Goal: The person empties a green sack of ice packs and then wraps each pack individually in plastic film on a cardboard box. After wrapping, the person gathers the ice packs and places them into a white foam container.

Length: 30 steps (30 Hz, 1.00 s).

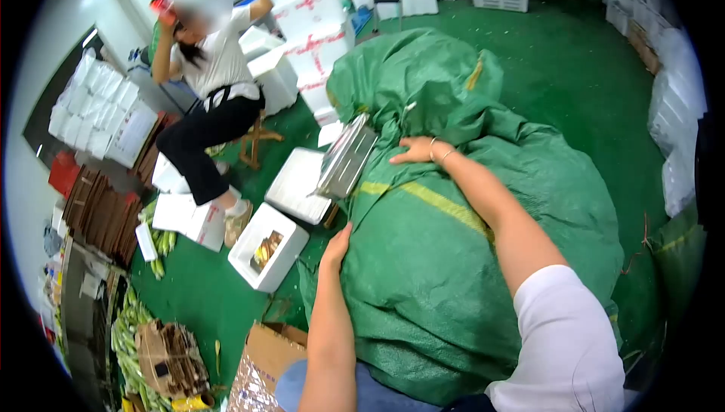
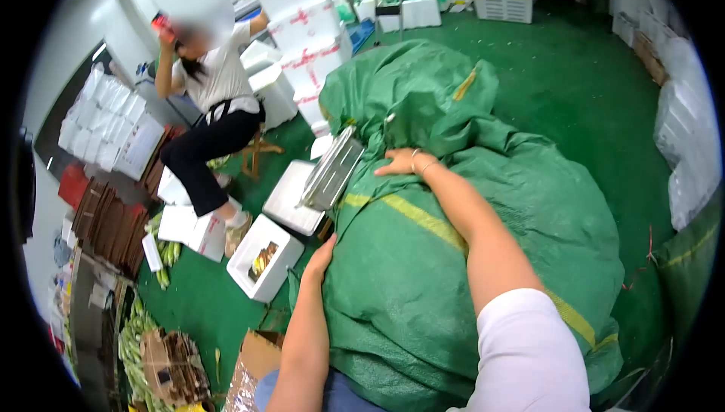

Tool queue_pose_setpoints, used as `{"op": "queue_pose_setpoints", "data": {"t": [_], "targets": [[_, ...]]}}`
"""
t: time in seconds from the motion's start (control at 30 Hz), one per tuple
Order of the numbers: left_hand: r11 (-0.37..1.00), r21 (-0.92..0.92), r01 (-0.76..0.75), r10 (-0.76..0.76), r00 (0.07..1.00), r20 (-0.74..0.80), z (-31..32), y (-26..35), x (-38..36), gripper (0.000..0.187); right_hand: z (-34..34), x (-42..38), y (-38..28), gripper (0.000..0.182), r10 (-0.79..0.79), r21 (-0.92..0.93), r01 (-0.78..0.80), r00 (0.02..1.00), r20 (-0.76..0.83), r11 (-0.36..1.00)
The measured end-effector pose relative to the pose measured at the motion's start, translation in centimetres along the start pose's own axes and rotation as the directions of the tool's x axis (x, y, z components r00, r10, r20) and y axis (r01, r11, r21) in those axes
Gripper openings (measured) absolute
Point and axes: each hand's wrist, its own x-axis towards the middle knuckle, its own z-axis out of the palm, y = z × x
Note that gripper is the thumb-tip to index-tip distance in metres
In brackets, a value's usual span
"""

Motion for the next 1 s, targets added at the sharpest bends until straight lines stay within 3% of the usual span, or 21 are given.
{"op": "queue_pose_setpoints", "data": {"t": [0.07,0.1,0.17,0.2,0.27,0.33,0.37,0.4,0.53,0.57,0.6,0.67,0.7,0.73,0.77,0.8,0.87,0.9,0.93,0.97,1.0], "targets": [[0.993,0.118,0.005,0.006,0.995,-0.096,-0.8,-2.1,1.1,0.065,-0.7,-2.8,-2.1,0.081,-0.005,-0.056,0.005,1.000,0.001,0.998],[0.989,0.084,0.123,-0.116,0.989,-0.093,-1.4,-3.8,2.5,0.061,-1.1,-5.3,-3.1,0.072,-0.142,-0.096,0.130,0.981,-0.135,0.987],[0.997,0.059,-0.052,0.055,0.998,-0.034,-2.0,-6.1,2.9,0.055,-4.7,-11.1,-5.0,0.051,-0.498,-0.302,0.413,0.809,-0.312,0.859],[0.999,-0.033,-0.021,0.021,1.000,0.003,-2.1,-6.6,3.0,0.051,-7.4,-14.1,-5.5,0.050,-0.601,-0.351,0.492,0.705,-0.376,0.797],[0.990,-0.142,-0.023,0.040,0.992,0.118,-2.4,-6.7,2.1,0.046,-11.1,-17.8,-3.2,0.044,-0.446,-0.420,0.220,0.684,-0.577,0.880],[0.939,-0.325,0.116,-0.083,0.990,0.114,-2.7,-6.8,0.2,0.044,-9.4,-17.4,5.5,0.048,0.030,-0.353,-0.177,0.923,-0.384,0.919],[0.867,-0.446,0.221,-0.184,0.975,0.125,-2.7,-5.9,-2.0,0.043,-4.4,-15.0,16.6,0.059,0.202,-0.188,-0.204,0.979,-0.030,0.961],[0.820,-0.511,0.259,-0.221,0.966,0.135,-2.9,-6.6,-2.5,0.042,-2.8,-17.3,13.8,0.064,0.358,-0.144,-0.376,0.924,-0.137,0.916],[0.799,-0.527,0.289,-0.270,0.956,0.114,-4.2,-13.6,-3.3,0.041,-5.8,-16.9,15.0,0.062,0.206,-0.057,-0.205,0.978,0.019,0.977],[0.802,-0.520,0.294,-0.283,0.954,0.103,-4.6,-14.8,-3.4,0.041,-7.4,-19.9,11.3,0.056,0.152,-0.149,-0.179,0.973,-0.176,0.973],[0.808,-0.510,0.295,-0.295,0.952,0.084,-5.3,-15.9,-3.6,0.040,-8.0,-22.8,10.8,0.049,-0.040,-0.155,-0.024,0.917,-0.396,0.988],[0.828,-0.483,0.285,-0.303,0.952,0.043,-6.7,-15.6,-4.0,0.037,-10.4,-31.6,6.6,0.045,0.094,0.140,-0.026,0.859,-0.503,0.990],[0.842,-0.426,0.331,-0.384,0.922,-0.042,-6.8,-13.3,-5.1,0.035,-10.3,-36.0,8.0,0.044,0.145,0.119,-0.091,0.777,-0.612,0.989],[0.896,-0.344,0.279,-0.350,0.923,-0.162,-8.6,-14.5,-3.4,0.028,-9.8,-40.7,9.4,0.043,0.247,0.175,-0.175,0.670,-0.700,0.969],[0.971,-0.043,0.237,-0.239,0.933,-0.270,-8.7,-10.8,-5.0,0.025,-8.7,-45.4,12.9,0.043,0.377,0.271,-0.264,0.580,-0.722,0.926],[0.984,-0.053,0.170,-0.178,0.931,-0.318,-8.9,-9.0,-5.0,0.025,-6.9,-50.3,18.0,0.045,0.486,0.308,-0.405,0.473,-0.735,0.861],[0.989,0.146,-0.028,0.059,0.976,-0.210,-10.3,-6.1,-4.3,0.021,-2.4,-59.9,27.0,0.062,0.791,0.525,-0.670,0.157,-0.592,0.525],[0.977,0.142,-0.162,0.191,0.956,-0.223,-9.1,-3.4,-6.3,0.021,-0.5,-62.8,25.6,0.078,0.991,0.923,-0.365,0.009,-0.131,0.125],[0.918,0.321,-0.233,0.307,0.930,-0.202,-6.7,0.5,-10.4,0.023,1.4,-61.8,21.6,0.095,0.996,0.999,-0.006,0.083,0.039,-0.038],[0.761,0.512,-0.398,0.488,0.872,-0.047,-5.1,2.5,-13.8,0.022,3.0,-59.4,20.3,0.089,0.974,1.000,-0.029,0.226,0.009,-0.002],[0.761,0.441,-0.476,0.476,0.871,0.119,-2.8,4.5,-18.1,0.021,3.6,-53.7,13.8,0.082,0.942,0.956,-0.115,0.238,-0.236,0.269]]}}
